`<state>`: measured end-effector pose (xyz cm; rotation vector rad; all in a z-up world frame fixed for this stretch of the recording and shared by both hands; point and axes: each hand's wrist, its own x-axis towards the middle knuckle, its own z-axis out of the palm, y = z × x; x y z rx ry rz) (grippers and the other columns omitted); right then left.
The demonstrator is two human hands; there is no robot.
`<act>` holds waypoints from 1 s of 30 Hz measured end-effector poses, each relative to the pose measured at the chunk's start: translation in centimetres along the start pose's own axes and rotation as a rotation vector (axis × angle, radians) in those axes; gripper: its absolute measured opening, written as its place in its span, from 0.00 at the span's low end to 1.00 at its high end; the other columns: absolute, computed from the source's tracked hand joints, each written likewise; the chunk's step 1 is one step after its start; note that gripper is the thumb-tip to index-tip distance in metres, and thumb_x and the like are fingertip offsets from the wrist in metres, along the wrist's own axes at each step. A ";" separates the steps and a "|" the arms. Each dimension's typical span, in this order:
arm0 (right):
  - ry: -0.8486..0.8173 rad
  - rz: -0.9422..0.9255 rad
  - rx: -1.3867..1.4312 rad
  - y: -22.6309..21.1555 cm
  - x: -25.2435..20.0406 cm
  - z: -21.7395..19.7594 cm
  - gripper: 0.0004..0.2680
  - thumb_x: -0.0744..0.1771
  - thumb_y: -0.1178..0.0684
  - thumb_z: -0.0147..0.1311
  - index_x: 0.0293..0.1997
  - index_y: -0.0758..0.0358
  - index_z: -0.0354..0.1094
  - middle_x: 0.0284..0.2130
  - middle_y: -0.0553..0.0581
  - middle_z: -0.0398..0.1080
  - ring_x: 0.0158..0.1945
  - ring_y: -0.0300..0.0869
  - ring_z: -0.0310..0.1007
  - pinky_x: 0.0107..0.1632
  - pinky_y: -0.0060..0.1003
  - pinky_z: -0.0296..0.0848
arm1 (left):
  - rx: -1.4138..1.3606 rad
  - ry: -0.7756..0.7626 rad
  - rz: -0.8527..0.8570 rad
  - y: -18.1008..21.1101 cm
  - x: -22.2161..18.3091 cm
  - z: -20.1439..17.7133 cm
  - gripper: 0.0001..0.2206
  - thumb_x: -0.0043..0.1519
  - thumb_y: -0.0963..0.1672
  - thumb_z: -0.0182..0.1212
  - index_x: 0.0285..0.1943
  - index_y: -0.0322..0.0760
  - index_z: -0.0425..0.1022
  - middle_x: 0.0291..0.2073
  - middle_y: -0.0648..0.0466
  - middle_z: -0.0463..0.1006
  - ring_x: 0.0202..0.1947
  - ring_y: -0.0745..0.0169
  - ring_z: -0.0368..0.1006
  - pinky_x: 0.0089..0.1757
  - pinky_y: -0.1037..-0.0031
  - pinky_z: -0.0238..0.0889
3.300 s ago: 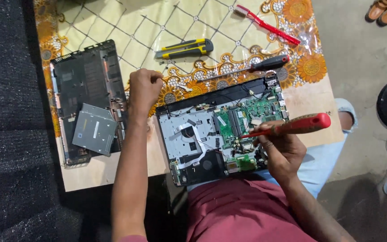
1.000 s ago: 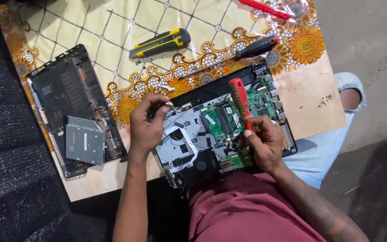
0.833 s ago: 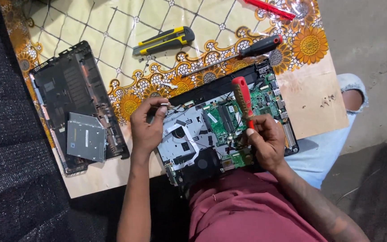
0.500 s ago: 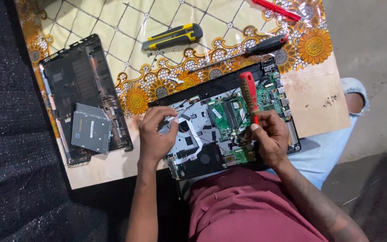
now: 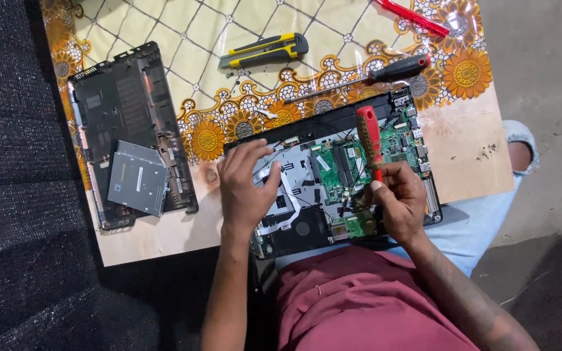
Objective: Disconnecting internal ribbon cables and connectors from a laptop motherboard during disassembly.
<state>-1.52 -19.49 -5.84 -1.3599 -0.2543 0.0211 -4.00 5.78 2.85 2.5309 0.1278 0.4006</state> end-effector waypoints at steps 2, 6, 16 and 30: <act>-0.005 -0.016 -0.026 0.0 0.1 0.1 0.05 0.65 0.60 0.51 0.38 0.74 0.65 0.12 0.57 0.63 0.20 0.42 0.72 0.29 0.36 0.72 | 0.034 0.006 0.044 0.0 0.8 0.7 0.12 0.56 0.42 0.67 0.49 0.40 0.79 0.46 0.48 0.78 0.49 0.49 0.73 0.49 0.54 0.62; -0.008 -0.015 -0.072 0.1 0.0 0.1 0.06 0.64 0.58 0.52 0.37 0.73 0.65 0.12 0.55 0.63 0.19 0.42 0.73 0.27 0.35 0.72 | 0.267 0.046 0.178 0.0 2.2 2.6 0.30 0.54 0.44 0.72 0.67 0.54 0.66 0.66 0.49 0.60 0.63 0.45 0.58 0.57 0.49 0.50; 0.016 0.001 -0.056 0.2 0.0 0.1 0.06 0.65 0.60 0.50 0.39 0.76 0.65 0.13 0.55 0.62 0.19 0.41 0.73 0.30 0.34 0.71 | 0.209 -0.063 -0.040 -0.8 2.5 2.9 0.20 0.52 0.47 0.74 0.51 0.37 0.77 0.39 0.53 0.70 0.41 0.56 0.66 0.42 0.57 0.55; 0.021 -0.006 -0.076 0.0 0.1 0.1 0.05 0.64 0.61 0.52 0.38 0.76 0.66 0.12 0.54 0.63 0.17 0.37 0.68 0.28 0.30 0.67 | 0.089 -0.087 0.024 -0.6 2.7 3.9 0.04 0.56 0.43 0.69 0.37 0.39 0.83 0.32 0.52 0.72 0.35 0.58 0.67 0.37 0.65 0.60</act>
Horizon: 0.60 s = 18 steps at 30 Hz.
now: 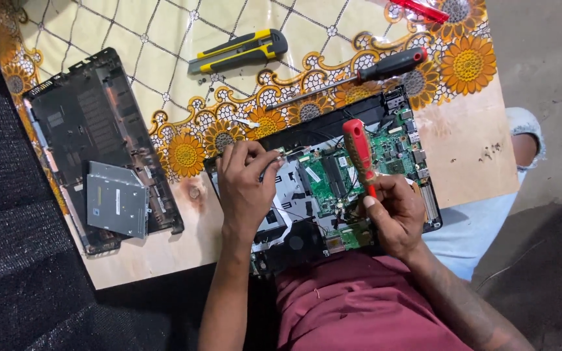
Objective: Disconnecting internal ribbon cables and connectors from a laptop motherboard during disassembly.
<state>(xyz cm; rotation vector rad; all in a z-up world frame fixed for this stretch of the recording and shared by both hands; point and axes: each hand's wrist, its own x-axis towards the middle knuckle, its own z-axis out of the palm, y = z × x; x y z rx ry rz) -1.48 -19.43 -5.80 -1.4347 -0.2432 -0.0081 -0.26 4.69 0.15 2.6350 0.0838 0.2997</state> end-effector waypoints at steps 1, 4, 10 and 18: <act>0.001 0.001 0.001 0.0 0.0 0.0 0.05 0.64 0.61 0.52 0.38 0.76 0.66 0.12 0.54 0.63 0.17 0.37 0.68 0.28 0.30 0.67 | 0.001 -0.002 0.000 -0.1 -0.1 0.2 0.04 0.56 0.43 0.69 0.37 0.39 0.83 0.32 0.52 0.72 0.35 0.58 0.67 0.37 0.65 0.60; -0.018 0.003 -0.006 -0.1 0.0 0.0 0.06 0.64 0.61 0.52 0.39 0.75 0.66 0.13 0.54 0.63 0.18 0.36 0.68 0.28 0.30 0.67 | 0.096 -0.026 0.058 0.1 -0.4 0.5 0.03 0.58 0.42 0.66 0.38 0.40 0.82 0.32 0.54 0.72 0.35 0.59 0.67 0.36 0.66 0.61; -0.007 -0.007 -0.019 0.2 -0.1 -0.2 0.05 0.64 0.60 0.52 0.37 0.75 0.67 0.13 0.55 0.66 0.17 0.35 0.67 0.28 0.28 0.66 | 0.222 -0.016 0.054 1.2 -0.7 0.9 0.04 0.59 0.40 0.61 0.40 0.37 0.78 0.33 0.52 0.73 0.36 0.56 0.69 0.36 0.67 0.62; 0.004 -0.007 -0.002 -0.5 0.4 0.0 0.05 0.64 0.62 0.52 0.38 0.75 0.67 0.13 0.54 0.66 0.18 0.36 0.68 0.29 0.29 0.67 | 0.291 0.074 0.051 0.9 -1.4 2.6 0.04 0.59 0.38 0.59 0.40 0.36 0.77 0.32 0.50 0.74 0.36 0.56 0.71 0.37 0.70 0.65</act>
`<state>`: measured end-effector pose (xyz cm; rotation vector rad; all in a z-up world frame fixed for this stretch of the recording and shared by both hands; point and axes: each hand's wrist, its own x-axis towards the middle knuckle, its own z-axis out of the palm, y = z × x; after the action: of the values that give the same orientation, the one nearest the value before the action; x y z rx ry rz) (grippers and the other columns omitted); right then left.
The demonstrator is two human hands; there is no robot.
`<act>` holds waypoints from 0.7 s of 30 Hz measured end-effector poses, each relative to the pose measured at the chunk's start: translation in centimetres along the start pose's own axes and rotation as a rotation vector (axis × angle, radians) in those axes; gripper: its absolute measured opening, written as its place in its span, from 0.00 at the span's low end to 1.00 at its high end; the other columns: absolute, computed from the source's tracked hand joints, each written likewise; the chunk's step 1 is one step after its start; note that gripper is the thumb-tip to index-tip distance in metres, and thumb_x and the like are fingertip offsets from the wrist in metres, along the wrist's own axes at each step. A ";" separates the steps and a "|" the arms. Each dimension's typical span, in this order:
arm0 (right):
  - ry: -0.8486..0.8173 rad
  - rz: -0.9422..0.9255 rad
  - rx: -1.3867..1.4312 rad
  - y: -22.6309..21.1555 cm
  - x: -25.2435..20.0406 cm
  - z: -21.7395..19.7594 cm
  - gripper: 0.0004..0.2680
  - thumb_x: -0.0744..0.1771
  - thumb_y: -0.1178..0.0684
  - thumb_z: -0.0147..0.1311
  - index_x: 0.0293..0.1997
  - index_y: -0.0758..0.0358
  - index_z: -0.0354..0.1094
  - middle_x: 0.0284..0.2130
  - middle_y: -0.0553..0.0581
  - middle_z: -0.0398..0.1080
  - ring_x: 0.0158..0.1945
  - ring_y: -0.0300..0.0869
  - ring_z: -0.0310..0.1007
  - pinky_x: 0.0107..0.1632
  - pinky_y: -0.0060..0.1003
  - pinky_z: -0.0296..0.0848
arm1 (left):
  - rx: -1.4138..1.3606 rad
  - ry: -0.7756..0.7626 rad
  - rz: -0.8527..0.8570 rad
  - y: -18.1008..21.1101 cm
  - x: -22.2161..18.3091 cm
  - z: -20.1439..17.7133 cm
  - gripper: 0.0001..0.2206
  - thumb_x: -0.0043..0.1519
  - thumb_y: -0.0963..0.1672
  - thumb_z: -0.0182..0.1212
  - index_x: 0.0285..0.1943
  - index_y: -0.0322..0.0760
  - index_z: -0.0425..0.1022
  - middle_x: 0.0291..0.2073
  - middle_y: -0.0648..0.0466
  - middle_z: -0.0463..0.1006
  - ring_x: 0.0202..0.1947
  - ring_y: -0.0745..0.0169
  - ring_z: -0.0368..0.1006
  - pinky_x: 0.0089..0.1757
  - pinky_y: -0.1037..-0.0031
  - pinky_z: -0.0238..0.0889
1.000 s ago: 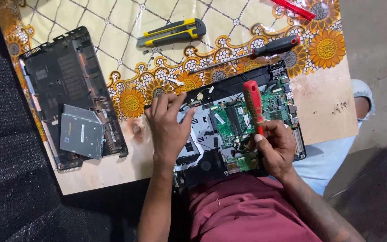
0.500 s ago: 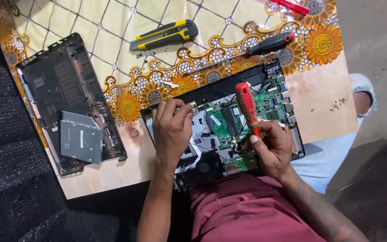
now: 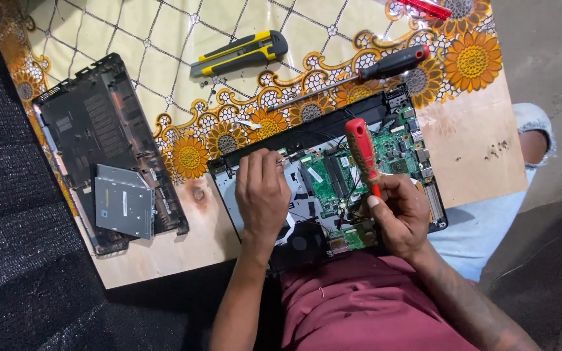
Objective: Disconnecting internal ribbon cables and connectors from a laptop motherboard during disassembly.
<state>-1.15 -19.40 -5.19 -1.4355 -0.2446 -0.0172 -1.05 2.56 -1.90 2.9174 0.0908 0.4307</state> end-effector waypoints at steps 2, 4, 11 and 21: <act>0.004 0.000 -0.005 0.0 -0.1 -0.1 0.05 0.64 0.61 0.52 0.38 0.75 0.67 0.13 0.54 0.65 0.18 0.36 0.67 0.29 0.29 0.67 | 0.006 0.016 -0.006 0.2 -0.1 0.2 0.04 0.59 0.38 0.60 0.40 0.37 0.77 0.32 0.50 0.74 0.36 0.56 0.71 0.37 0.70 0.66; 0.008 -0.003 -0.009 -0.1 -0.1 0.0 0.05 0.64 0.61 0.52 0.37 0.75 0.67 0.13 0.54 0.65 0.18 0.36 0.67 0.29 0.29 0.66 | 0.012 0.033 -0.012 0.3 -0.1 0.2 0.04 0.59 0.38 0.60 0.40 0.37 0.77 0.32 0.50 0.74 0.36 0.56 0.71 0.37 0.70 0.66; 0.011 0.010 -0.010 -0.4 0.0 0.2 0.05 0.64 0.61 0.52 0.38 0.74 0.67 0.13 0.54 0.63 0.18 0.35 0.65 0.29 0.29 0.66 | -0.014 0.080 -0.011 -0.6 -0.7 1.8 0.05 0.58 0.37 0.60 0.40 0.37 0.77 0.33 0.48 0.75 0.37 0.54 0.73 0.38 0.69 0.69; 0.016 0.014 -0.072 0.6 -0.4 -0.3 0.05 0.64 0.60 0.53 0.38 0.73 0.68 0.13 0.53 0.61 0.19 0.34 0.60 0.28 0.30 0.62 | -0.063 0.074 -0.045 0.0 -0.3 0.9 0.07 0.57 0.35 0.60 0.39 0.35 0.79 0.33 0.47 0.76 0.39 0.52 0.74 0.39 0.67 0.70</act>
<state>-1.39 -19.69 -5.86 -1.5078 -0.2227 -0.0268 -1.06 2.33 -2.84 2.8317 0.1503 0.5246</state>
